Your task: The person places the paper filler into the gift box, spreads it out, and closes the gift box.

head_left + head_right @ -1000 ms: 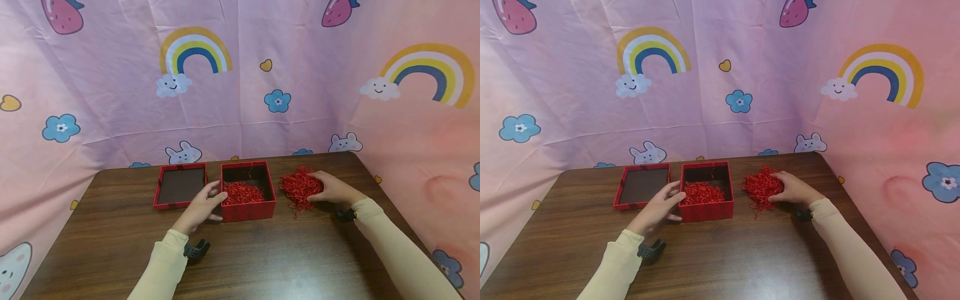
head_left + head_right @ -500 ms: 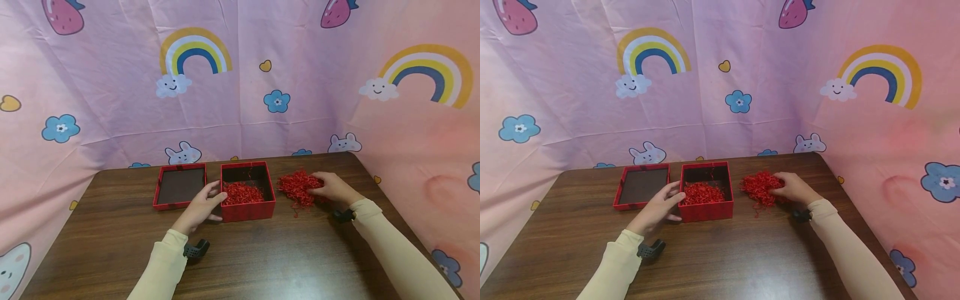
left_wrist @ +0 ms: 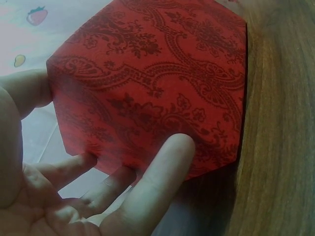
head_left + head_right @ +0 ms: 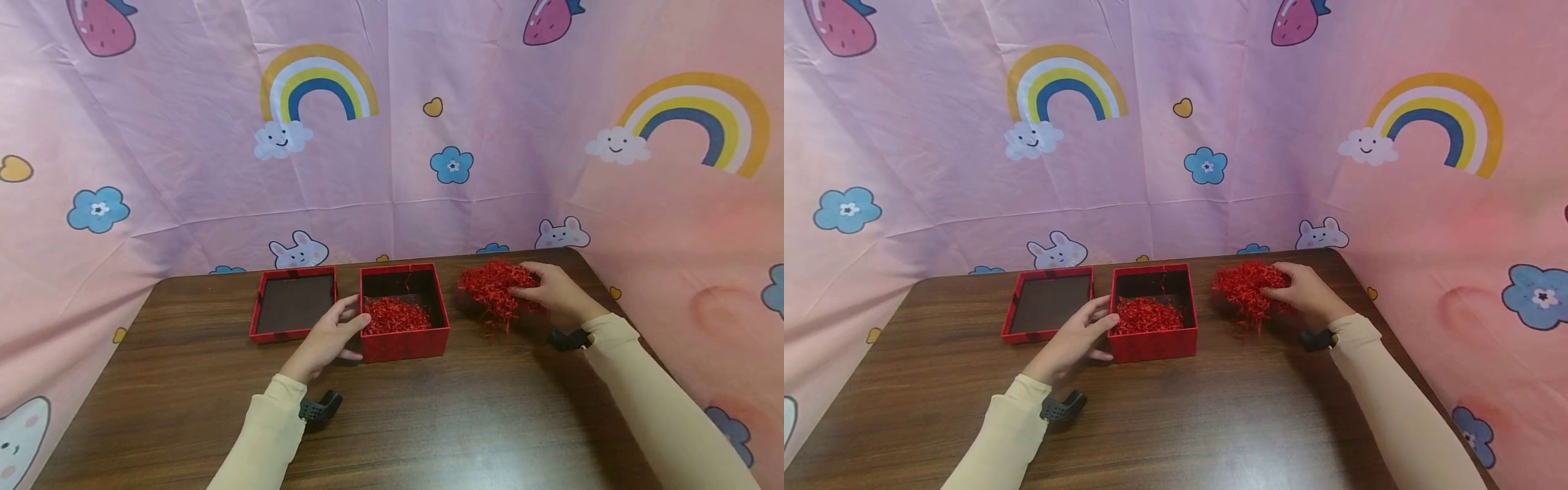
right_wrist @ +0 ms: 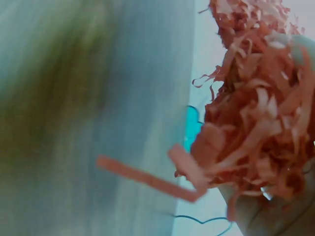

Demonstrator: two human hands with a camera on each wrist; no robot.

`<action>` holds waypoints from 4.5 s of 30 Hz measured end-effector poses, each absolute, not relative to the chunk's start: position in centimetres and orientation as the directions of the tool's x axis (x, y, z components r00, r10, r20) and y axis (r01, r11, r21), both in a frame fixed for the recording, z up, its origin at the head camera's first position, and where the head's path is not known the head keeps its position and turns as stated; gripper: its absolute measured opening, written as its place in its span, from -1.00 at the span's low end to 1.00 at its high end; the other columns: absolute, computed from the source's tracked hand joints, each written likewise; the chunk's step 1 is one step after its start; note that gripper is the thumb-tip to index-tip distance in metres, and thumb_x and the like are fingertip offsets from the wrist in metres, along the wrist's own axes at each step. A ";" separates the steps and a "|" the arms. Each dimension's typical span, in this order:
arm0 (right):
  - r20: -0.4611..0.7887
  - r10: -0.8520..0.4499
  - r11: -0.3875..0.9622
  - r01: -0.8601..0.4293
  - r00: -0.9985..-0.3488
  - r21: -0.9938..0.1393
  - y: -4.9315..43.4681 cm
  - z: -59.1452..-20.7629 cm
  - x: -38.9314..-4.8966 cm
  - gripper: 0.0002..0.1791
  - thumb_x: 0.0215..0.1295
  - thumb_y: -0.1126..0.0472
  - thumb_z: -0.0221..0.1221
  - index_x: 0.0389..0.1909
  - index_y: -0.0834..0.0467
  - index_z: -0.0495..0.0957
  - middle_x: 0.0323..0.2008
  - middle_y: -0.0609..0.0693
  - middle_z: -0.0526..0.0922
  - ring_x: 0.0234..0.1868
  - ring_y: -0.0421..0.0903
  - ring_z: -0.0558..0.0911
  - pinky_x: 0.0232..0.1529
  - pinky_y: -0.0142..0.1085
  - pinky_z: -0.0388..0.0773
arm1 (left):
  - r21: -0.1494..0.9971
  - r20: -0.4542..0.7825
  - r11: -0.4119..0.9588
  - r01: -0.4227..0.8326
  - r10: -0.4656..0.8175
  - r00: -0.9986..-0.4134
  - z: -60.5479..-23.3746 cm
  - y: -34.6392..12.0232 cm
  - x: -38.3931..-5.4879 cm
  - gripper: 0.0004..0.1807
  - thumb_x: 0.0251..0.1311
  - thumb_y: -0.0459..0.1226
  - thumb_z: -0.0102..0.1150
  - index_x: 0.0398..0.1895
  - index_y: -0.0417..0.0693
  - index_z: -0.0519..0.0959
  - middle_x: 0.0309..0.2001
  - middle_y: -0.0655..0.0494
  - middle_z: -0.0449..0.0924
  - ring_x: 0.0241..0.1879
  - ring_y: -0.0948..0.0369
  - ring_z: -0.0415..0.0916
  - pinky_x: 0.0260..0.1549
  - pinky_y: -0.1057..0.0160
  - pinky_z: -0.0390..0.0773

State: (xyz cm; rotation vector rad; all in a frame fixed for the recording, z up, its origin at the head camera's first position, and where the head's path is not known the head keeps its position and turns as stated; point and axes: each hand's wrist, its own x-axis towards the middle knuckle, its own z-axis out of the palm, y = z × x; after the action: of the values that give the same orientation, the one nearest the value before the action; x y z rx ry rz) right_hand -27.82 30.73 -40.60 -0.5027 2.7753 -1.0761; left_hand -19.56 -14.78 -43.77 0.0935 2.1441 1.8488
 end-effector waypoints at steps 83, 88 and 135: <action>0.006 -0.733 0.631 -0.683 -0.681 -0.368 10.3 -36.3 -27.5 -0.24 0.33 -0.19 0.32 0.46 0.04 0.43 0.40 0.04 0.47 0.42 0.03 0.44 0.42 0.03 0.42 | 0.974 -0.189 0.174 -0.147 0.257 -0.948 -43.7 -15.2 -19.7 -0.17 0.40 0.09 0.25 0.62 0.15 0.13 0.51 -0.22 0.22 0.36 -0.22 0.40 -0.27 -0.04 0.79; -0.042 -0.795 0.587 -0.750 -0.605 -0.304 9.7 -37.4 -27.4 -0.40 0.50 0.01 0.22 0.48 0.08 0.41 0.42 0.07 0.48 0.46 0.04 0.42 0.46 0.00 0.38 | 0.974 -0.190 0.169 -0.150 0.256 -0.948 -43.7 -15.1 -19.7 -0.17 0.41 0.08 0.25 0.62 0.14 0.12 0.52 -0.23 0.19 0.35 -0.22 0.40 -0.28 -0.04 0.79; -0.105 -0.845 0.515 -0.745 -0.524 -0.423 9.3 -36.5 -27.4 -0.56 0.46 0.13 0.27 0.30 0.11 0.59 0.27 0.00 0.62 0.34 -0.02 0.54 0.41 -0.08 0.45 | 0.975 -0.210 0.122 -0.185 0.242 -0.947 -43.6 -14.7 -19.6 -0.19 0.44 -0.05 0.25 0.62 0.05 0.09 0.50 -0.25 0.17 0.37 -0.26 0.36 -0.29 -0.07 0.78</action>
State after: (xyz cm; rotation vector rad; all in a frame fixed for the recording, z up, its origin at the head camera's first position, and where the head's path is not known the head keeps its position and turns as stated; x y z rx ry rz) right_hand -27.43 9.34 -36.52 -1.3321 2.4616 -0.4750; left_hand -19.56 -14.70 -43.63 0.0555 2.0886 1.8912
